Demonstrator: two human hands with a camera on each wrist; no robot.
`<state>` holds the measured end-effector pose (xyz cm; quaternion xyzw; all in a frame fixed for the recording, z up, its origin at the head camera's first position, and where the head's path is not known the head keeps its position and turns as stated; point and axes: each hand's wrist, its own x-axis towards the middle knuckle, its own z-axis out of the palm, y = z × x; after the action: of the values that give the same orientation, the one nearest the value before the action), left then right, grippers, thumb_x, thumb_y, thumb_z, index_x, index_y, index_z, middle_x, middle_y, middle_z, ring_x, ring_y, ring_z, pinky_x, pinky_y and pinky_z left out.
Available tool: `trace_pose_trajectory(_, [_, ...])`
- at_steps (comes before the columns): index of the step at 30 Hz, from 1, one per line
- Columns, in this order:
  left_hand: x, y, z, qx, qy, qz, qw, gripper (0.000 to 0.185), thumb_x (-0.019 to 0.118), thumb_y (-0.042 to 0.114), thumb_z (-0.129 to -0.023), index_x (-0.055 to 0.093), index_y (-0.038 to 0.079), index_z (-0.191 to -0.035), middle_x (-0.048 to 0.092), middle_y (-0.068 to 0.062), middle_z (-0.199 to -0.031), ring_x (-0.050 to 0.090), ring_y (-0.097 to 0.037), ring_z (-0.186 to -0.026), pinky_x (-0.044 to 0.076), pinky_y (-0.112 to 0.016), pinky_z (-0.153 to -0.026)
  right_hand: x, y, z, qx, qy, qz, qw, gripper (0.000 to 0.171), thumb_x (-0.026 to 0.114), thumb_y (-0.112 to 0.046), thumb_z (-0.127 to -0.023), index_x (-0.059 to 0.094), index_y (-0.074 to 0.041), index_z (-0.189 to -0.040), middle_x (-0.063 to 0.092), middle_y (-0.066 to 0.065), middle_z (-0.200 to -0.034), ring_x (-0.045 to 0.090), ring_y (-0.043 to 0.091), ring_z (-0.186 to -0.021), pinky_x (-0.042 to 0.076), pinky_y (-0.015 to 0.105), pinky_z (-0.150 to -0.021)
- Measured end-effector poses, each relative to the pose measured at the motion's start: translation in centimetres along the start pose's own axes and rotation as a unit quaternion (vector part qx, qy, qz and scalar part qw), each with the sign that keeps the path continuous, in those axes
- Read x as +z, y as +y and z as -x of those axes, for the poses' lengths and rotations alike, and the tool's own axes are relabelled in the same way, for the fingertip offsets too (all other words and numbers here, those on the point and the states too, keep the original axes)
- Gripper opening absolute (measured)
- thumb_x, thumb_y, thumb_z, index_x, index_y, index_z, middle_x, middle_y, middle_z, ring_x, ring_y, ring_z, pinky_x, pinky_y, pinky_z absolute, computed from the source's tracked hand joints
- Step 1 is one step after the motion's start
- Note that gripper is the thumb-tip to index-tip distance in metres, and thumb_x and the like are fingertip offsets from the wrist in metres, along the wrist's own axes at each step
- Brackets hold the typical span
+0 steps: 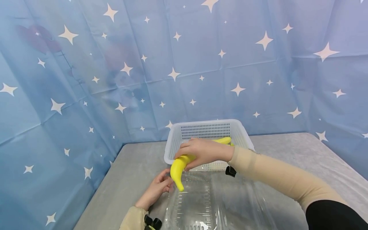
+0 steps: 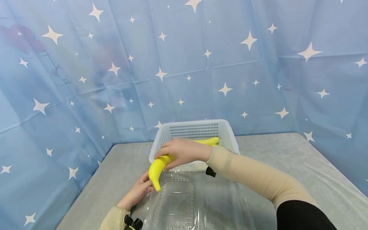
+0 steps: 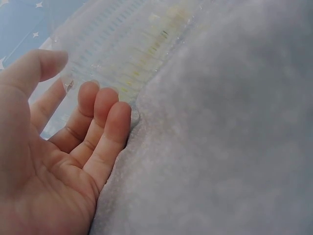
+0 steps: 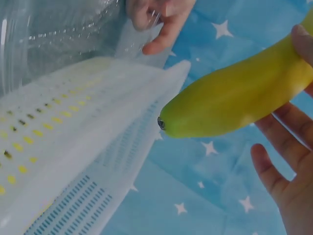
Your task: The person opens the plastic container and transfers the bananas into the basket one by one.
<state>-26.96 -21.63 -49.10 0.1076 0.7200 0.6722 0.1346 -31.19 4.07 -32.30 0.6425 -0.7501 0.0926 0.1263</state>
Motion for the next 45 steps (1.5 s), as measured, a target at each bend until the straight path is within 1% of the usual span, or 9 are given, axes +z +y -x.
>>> trace_pose_trajectory(4, [0.0, 0.0, 0.1, 0.002, 0.009, 0.001, 1.0, 0.048, 0.059, 0.013, -0.095, 0.042, 0.005, -0.139, 0.054, -0.005, -0.089, 0.057, -0.014, -0.072, 0.051, -0.026, -0.065, -0.4, 0.4, -0.1, 0.012, -0.002, -0.017, 1.0, 0.042, 0.079, -0.035, -0.081, 0.065, -0.02, -0.118, 0.061, -0.01, -0.108, 0.052, 0.007, -0.089, 0.043, 0.024, -0.079])
trace_pose_trajectory(7, [0.0, 0.0, 0.1, 0.004, 0.011, 0.004, 0.9999, 0.048, 0.058, 0.013, -0.096, 0.04, 0.004, -0.139, 0.055, -0.004, -0.089, 0.057, -0.014, -0.072, 0.051, -0.025, -0.064, -0.5, 0.6, -0.2, 0.021, -0.007, -0.03, 0.999, 0.042, 0.078, -0.034, -0.082, 0.065, -0.02, -0.118, 0.061, -0.01, -0.109, 0.052, 0.007, -0.089, 0.043, 0.025, -0.08])
trace_pose_trajectory(12, [0.0, -0.2, 0.1, 0.008, 0.011, 0.011, 0.9999, 0.049, 0.058, 0.012, -0.095, 0.038, 0.002, -0.139, 0.055, -0.004, -0.088, 0.057, -0.013, -0.072, 0.05, -0.025, -0.064, -0.5, 1.2, -0.3, 0.028, -0.007, -0.034, 0.999, 0.042, 0.078, -0.035, -0.083, 0.065, -0.019, -0.119, 0.063, -0.009, -0.109, 0.053, 0.007, -0.089, 0.044, 0.027, -0.081])
trace_pose_trajectory(19, [0.0, 0.0, 0.2, 0.003, 0.011, 0.004, 0.9999, 0.05, 0.06, 0.015, -0.096, 0.041, 0.005, -0.141, 0.055, -0.004, -0.086, 0.056, -0.014, -0.073, 0.051, -0.027, -0.064, -0.5, 2.2, -0.4, 0.045, -0.009, -0.045, 0.998, 0.041, 0.078, -0.036, -0.083, 0.065, -0.02, -0.119, 0.061, -0.011, -0.106, 0.053, 0.005, -0.086, 0.045, 0.026, -0.079])
trace_pose_trajectory(24, [0.0, 0.2, 0.1, 0.004, 0.006, -0.004, 1.0, 0.049, 0.06, 0.015, -0.096, 0.043, 0.007, -0.142, 0.055, -0.005, -0.086, 0.056, -0.014, -0.074, 0.051, -0.026, -0.064, -0.6, 2.8, -0.5, 0.056, -0.013, -0.05, 0.997, 0.04, 0.078, -0.034, -0.083, 0.066, -0.019, -0.118, 0.062, -0.009, -0.105, 0.053, 0.006, -0.086, 0.047, 0.025, -0.079])
trace_pose_trajectory(33, [0.1, 0.1, -0.1, 0.013, -0.007, 0.007, 0.9999, 0.046, 0.056, 0.01, -0.097, 0.044, 0.007, -0.142, 0.056, -0.005, -0.083, 0.057, -0.013, -0.071, 0.051, -0.025, -0.064, -0.6, 3.8, -0.6, 0.098, -0.029, -0.075, 0.992, 0.038, 0.077, -0.032, -0.084, 0.065, -0.02, -0.119, 0.061, -0.012, -0.104, 0.054, 0.004, -0.084, 0.048, 0.025, -0.076])
trace_pose_trajectory(37, [0.0, -0.1, -0.2, 0.015, -0.011, 0.012, 0.9998, 0.046, 0.055, 0.01, -0.098, 0.044, 0.007, -0.142, 0.057, -0.004, -0.082, 0.058, -0.013, -0.07, 0.052, -0.025, -0.064, -0.5, 4.5, -0.6, 0.111, -0.029, -0.076, 0.991, 0.039, 0.077, -0.032, -0.084, 0.065, -0.02, -0.119, 0.061, -0.012, -0.105, 0.054, 0.004, -0.084, 0.048, 0.024, -0.076])
trace_pose_trajectory(45, [0.0, -0.1, -0.2, 0.017, -0.008, 0.01, 0.9998, 0.046, 0.055, 0.009, -0.097, 0.044, 0.006, -0.141, 0.057, -0.004, -0.082, 0.059, -0.013, -0.07, 0.052, -0.025, -0.064, 0.0, 5.7, -1.1, 0.143, -0.044, -0.082, 0.985, 0.039, 0.076, -0.031, -0.085, 0.065, -0.021, -0.12, 0.062, -0.012, -0.106, 0.055, 0.005, -0.085, 0.049, 0.025, -0.075])
